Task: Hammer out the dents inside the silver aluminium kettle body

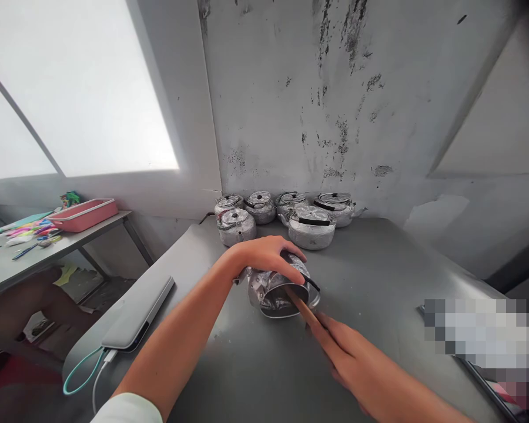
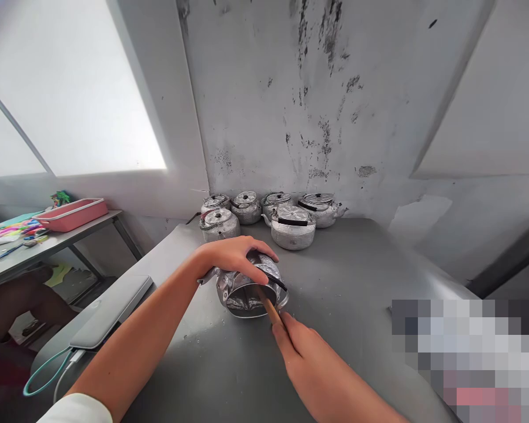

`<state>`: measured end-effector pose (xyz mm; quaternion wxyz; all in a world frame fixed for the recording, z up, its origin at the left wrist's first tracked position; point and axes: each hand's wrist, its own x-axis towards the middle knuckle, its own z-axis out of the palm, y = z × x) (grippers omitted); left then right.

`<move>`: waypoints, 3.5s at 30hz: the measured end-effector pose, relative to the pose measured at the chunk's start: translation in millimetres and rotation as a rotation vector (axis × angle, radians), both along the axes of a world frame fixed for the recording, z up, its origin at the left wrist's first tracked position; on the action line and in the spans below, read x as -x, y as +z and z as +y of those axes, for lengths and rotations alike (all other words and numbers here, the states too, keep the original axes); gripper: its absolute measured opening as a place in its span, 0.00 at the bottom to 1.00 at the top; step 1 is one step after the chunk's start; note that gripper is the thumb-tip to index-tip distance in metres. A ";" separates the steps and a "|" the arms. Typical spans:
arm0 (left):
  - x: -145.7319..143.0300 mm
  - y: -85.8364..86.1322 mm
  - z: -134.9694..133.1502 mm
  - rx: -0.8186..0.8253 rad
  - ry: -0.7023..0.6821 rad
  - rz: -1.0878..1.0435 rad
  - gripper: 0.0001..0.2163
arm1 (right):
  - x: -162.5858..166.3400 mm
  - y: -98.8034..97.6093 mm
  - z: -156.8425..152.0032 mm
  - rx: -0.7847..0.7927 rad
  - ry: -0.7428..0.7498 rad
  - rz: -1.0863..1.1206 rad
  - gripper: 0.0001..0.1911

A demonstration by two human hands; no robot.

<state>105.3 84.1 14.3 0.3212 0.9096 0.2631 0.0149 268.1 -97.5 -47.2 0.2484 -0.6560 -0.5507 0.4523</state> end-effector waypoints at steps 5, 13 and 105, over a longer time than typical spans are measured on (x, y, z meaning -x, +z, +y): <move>0.3 -0.2 0.0 0.003 0.003 0.004 0.31 | -0.2 3.6 1.1 0.134 -0.013 0.013 0.25; -0.4 1.0 -1.2 0.008 0.013 0.000 0.31 | 2.4 3.0 2.0 0.105 0.029 -0.035 0.24; 0.1 -1.5 3.9 0.036 -0.019 -0.020 0.32 | 3.2 -30.9 23.6 -0.809 0.322 -0.355 0.13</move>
